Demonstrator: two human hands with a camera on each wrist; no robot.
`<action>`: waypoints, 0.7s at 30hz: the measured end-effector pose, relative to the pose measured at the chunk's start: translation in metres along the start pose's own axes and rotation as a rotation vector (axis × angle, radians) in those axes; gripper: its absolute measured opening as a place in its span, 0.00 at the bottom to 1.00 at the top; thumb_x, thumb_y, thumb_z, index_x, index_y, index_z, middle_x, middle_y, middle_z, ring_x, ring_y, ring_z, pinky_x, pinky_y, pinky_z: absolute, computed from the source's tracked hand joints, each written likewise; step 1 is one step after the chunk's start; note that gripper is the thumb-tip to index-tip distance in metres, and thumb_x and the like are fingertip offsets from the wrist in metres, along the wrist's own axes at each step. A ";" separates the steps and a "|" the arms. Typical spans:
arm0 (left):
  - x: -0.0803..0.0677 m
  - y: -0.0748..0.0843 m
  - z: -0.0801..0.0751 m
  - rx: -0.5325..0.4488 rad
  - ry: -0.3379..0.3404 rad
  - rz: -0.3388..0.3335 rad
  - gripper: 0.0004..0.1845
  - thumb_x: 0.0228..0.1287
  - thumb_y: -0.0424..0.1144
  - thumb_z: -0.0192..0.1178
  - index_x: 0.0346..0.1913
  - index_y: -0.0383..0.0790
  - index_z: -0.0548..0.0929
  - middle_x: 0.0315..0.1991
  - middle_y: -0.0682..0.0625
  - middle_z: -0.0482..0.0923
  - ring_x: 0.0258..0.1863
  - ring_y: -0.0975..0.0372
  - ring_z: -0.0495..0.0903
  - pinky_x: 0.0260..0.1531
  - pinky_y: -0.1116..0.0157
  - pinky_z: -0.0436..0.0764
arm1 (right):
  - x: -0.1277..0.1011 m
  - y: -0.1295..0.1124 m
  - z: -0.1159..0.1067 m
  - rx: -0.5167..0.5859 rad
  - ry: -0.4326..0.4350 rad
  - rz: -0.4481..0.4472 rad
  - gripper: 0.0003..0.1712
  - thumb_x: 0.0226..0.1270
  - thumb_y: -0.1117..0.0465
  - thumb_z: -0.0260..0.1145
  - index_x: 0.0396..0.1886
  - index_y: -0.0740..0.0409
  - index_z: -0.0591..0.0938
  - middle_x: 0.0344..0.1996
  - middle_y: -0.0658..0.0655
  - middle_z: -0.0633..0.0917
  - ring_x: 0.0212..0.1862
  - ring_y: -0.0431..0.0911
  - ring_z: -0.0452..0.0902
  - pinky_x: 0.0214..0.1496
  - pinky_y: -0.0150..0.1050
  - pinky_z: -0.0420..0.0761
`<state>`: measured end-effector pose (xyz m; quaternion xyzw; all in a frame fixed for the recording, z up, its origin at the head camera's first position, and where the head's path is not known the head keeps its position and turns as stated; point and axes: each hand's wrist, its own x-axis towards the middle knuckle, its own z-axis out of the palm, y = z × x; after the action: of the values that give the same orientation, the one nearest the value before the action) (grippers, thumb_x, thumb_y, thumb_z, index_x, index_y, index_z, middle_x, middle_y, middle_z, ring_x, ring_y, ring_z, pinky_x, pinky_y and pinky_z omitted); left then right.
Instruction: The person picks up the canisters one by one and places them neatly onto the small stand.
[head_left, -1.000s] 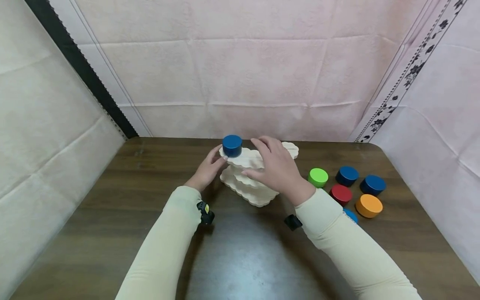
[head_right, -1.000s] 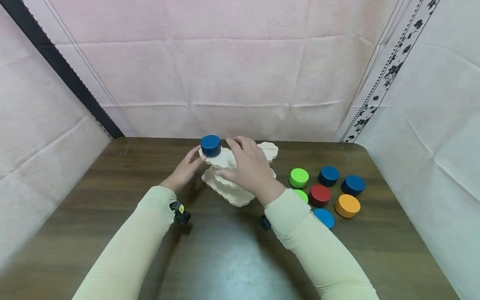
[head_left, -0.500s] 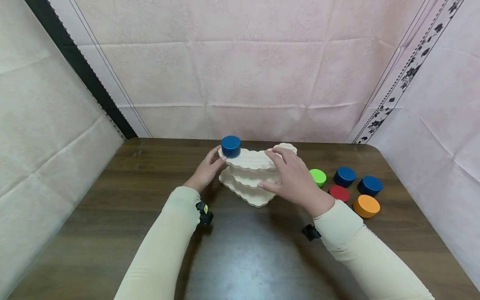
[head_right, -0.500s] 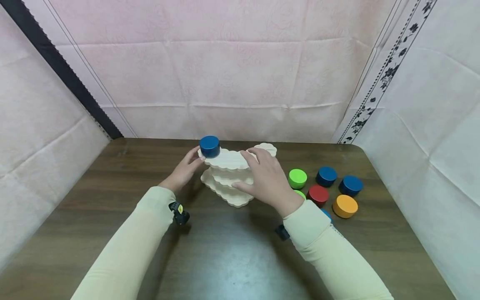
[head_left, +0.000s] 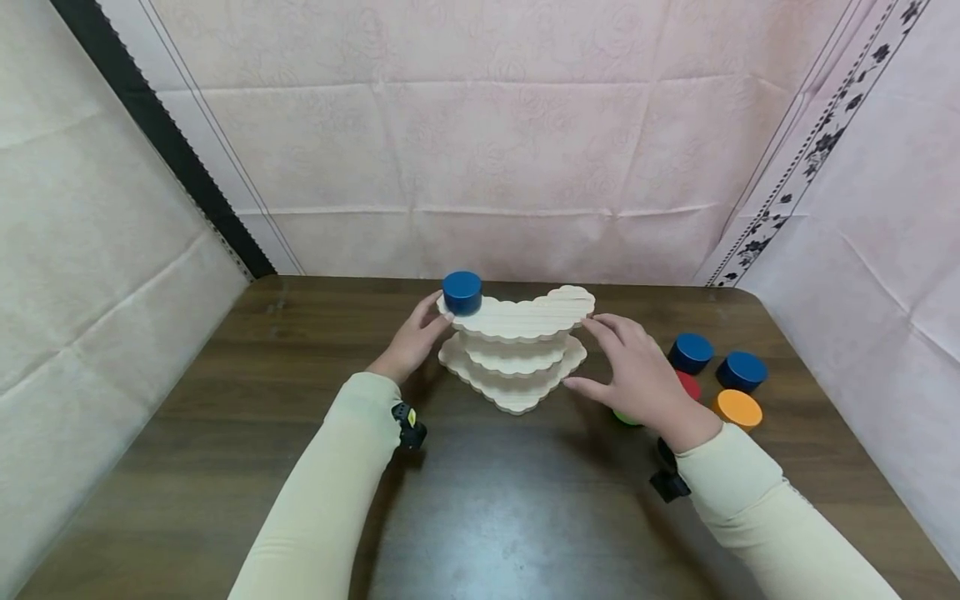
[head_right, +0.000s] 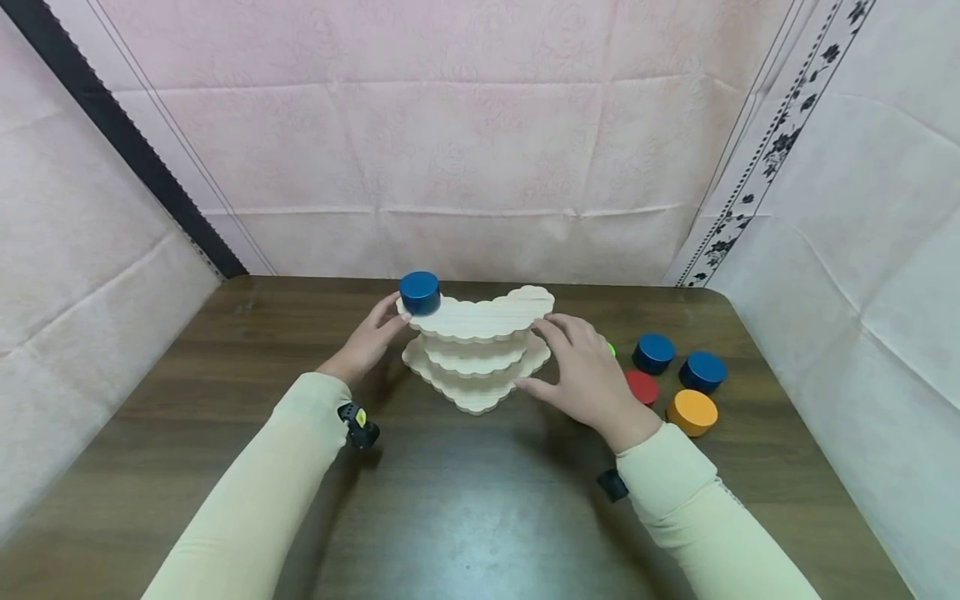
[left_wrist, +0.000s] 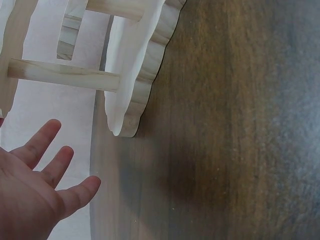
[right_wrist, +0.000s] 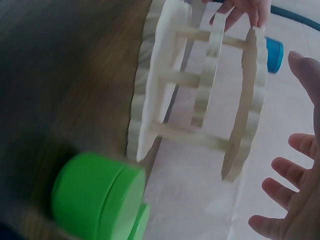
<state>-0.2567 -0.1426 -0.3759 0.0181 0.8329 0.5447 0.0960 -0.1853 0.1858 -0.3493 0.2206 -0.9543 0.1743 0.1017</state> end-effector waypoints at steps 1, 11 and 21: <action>0.000 0.000 0.000 -0.001 0.002 0.000 0.35 0.71 0.60 0.47 0.76 0.61 0.50 0.73 0.43 0.55 0.72 0.48 0.57 0.67 0.41 0.58 | -0.002 0.003 -0.001 0.002 0.001 0.010 0.49 0.57 0.37 0.68 0.71 0.58 0.65 0.67 0.65 0.65 0.68 0.61 0.58 0.65 0.64 0.62; 0.001 0.000 0.001 0.009 0.014 0.011 0.35 0.71 0.59 0.48 0.76 0.60 0.51 0.73 0.41 0.57 0.71 0.48 0.57 0.67 0.42 0.57 | -0.020 0.031 -0.012 0.038 -0.001 0.087 0.50 0.57 0.36 0.68 0.71 0.61 0.64 0.67 0.68 0.63 0.67 0.66 0.56 0.62 0.69 0.62; 0.000 0.000 0.000 0.008 0.014 0.011 0.35 0.71 0.59 0.47 0.76 0.59 0.51 0.73 0.41 0.57 0.71 0.48 0.58 0.67 0.43 0.57 | -0.040 0.058 -0.022 0.048 -0.008 0.166 0.51 0.58 0.37 0.68 0.71 0.63 0.63 0.66 0.71 0.63 0.65 0.69 0.55 0.58 0.72 0.63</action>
<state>-0.2567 -0.1424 -0.3759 0.0194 0.8356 0.5421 0.0871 -0.1736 0.2582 -0.3569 0.1440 -0.9651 0.2042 0.0778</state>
